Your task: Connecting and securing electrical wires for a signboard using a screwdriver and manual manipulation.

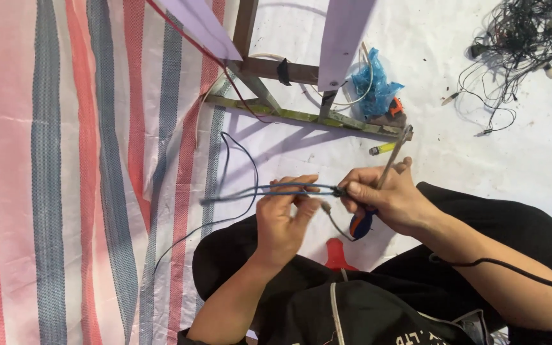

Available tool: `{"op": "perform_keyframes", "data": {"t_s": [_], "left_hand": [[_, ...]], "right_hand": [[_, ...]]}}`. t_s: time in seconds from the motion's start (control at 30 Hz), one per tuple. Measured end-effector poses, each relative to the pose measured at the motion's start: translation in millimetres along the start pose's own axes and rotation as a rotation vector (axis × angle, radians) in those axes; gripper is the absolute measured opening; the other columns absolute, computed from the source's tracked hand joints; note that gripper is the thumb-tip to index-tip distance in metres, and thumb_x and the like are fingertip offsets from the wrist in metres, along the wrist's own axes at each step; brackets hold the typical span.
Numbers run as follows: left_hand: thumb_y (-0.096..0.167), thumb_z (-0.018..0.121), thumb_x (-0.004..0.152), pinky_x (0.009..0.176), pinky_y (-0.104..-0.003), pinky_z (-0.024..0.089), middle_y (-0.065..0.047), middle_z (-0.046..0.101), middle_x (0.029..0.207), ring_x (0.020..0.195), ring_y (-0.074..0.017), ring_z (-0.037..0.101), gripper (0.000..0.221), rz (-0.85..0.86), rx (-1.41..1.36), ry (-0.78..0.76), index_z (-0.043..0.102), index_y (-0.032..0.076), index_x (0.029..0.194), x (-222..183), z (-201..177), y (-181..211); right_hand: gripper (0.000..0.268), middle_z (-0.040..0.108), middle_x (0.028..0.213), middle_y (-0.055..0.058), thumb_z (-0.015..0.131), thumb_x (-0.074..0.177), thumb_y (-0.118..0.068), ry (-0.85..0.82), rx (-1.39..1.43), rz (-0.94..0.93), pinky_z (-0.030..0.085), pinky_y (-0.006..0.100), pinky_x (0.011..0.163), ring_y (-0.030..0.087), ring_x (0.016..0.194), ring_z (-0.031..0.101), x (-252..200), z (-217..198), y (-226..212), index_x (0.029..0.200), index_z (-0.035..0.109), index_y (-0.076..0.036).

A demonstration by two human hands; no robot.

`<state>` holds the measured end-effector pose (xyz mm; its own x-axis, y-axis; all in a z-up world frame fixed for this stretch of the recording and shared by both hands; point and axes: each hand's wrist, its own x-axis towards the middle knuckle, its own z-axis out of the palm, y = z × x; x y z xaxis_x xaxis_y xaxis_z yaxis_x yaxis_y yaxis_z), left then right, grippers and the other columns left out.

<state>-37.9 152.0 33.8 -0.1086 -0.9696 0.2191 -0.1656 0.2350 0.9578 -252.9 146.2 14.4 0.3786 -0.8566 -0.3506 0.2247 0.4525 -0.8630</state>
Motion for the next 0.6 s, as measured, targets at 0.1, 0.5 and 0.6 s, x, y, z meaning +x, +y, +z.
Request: {"op": "perform_keyframes", "data": {"t_s": [0.1,0.5,0.6], "left_hand": [[0.012,0.072,0.095,0.074,-0.033,0.058,-0.010,0.076,0.082,0.071,-0.0154,0.069,0.015,-0.089,-0.181,0.036,0.079,0.001,0.103,-1,-3,4],[0.000,0.067,0.095,0.074,-0.037,0.063,-0.018,0.077,0.080,0.077,-0.0227,0.074,0.018,-0.064,-0.210,-0.014,0.075,-0.006,0.110,-1,-11,18],[0.000,0.070,0.093,0.077,-0.038,0.061,-0.015,0.077,0.078,0.075,-0.0211,0.072,0.012,-0.024,-0.209,0.009,0.077,-0.005,0.101,-6,-8,7]], "right_hand": [[0.021,0.069,0.062,0.014,0.063,0.098,-0.012,-0.058,-0.009,0.024,0.035,0.027,0.047,0.019,0.049,0.060,-1,9,4,0.086,0.072,0.003],[0.022,0.070,0.061,0.013,0.082,0.081,-0.010,-0.121,-0.175,-0.098,0.046,0.025,0.046,0.016,0.050,0.061,-1,12,13,0.095,0.077,0.006],[0.018,0.070,0.060,0.015,0.076,0.088,-0.011,-0.049,-0.145,-0.087,0.051,0.028,0.048,0.018,0.050,0.061,-3,8,23,0.093,0.077,0.005]]}}
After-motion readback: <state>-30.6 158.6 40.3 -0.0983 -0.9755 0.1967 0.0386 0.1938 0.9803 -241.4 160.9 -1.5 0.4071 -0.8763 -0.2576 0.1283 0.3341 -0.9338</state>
